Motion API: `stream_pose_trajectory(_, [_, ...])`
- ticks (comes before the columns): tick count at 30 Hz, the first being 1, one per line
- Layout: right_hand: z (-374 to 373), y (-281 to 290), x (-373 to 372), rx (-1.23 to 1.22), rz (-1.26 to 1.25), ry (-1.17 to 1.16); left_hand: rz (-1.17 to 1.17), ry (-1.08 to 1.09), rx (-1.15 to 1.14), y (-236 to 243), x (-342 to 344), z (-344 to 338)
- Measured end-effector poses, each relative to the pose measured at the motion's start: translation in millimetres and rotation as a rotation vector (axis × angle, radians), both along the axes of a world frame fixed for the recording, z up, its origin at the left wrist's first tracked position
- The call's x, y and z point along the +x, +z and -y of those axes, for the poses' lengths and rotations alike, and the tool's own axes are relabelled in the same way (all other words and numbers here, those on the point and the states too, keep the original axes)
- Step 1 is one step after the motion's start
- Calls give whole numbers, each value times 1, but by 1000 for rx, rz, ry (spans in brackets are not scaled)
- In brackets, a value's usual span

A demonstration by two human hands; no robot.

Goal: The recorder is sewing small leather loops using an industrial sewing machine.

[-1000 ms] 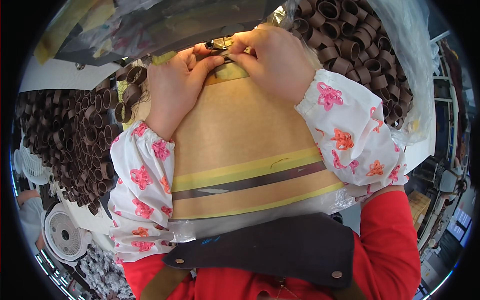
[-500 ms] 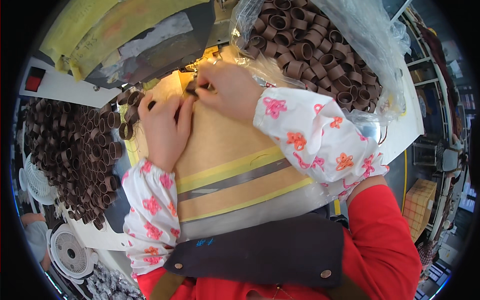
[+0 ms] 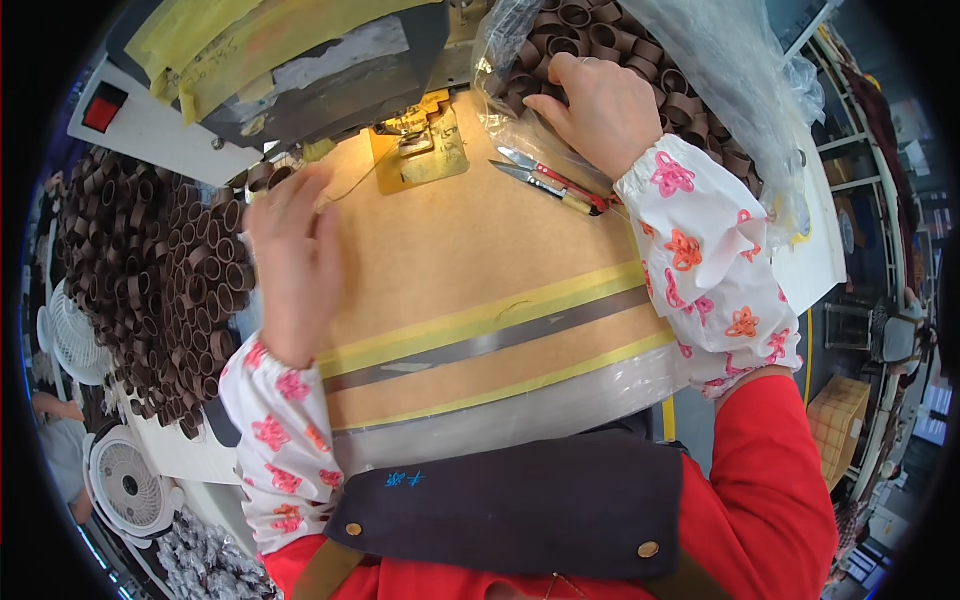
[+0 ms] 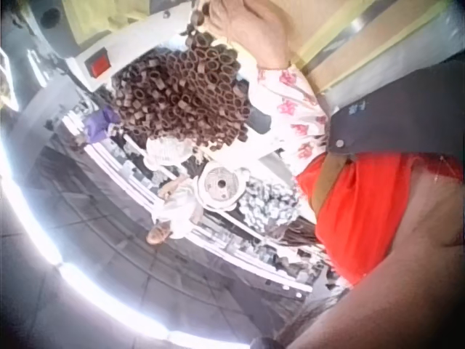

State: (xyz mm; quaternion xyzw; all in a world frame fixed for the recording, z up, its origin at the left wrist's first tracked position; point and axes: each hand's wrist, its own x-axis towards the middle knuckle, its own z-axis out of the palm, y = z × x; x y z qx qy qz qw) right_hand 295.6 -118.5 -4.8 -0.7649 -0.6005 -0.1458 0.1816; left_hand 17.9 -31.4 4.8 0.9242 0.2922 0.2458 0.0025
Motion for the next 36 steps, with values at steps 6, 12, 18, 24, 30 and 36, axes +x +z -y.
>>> stream_pose_trajectory(6, [-10,-7,-12,-47,27,-92,144,14,-267,-38,52,4])
stream_pose_trajectory(12, [-11,-16,-8,52,59,-70,137,10,-143,-43,49,-17])
stream_pose_trajectory(18, [-13,1,-54,132,-454,343,215,-5,-382,-36,45,-21])
stream_pose_trajectory(24, [-29,-31,-69,84,-599,498,394,39,-730,-33,45,-17])
stream_pose_trajectory(30, [-28,-36,-69,138,-676,561,276,-52,-737,-27,44,-17])
stream_pose_trajectory(36, [-32,-47,-67,294,-634,599,216,-68,-792,-26,43,-18])
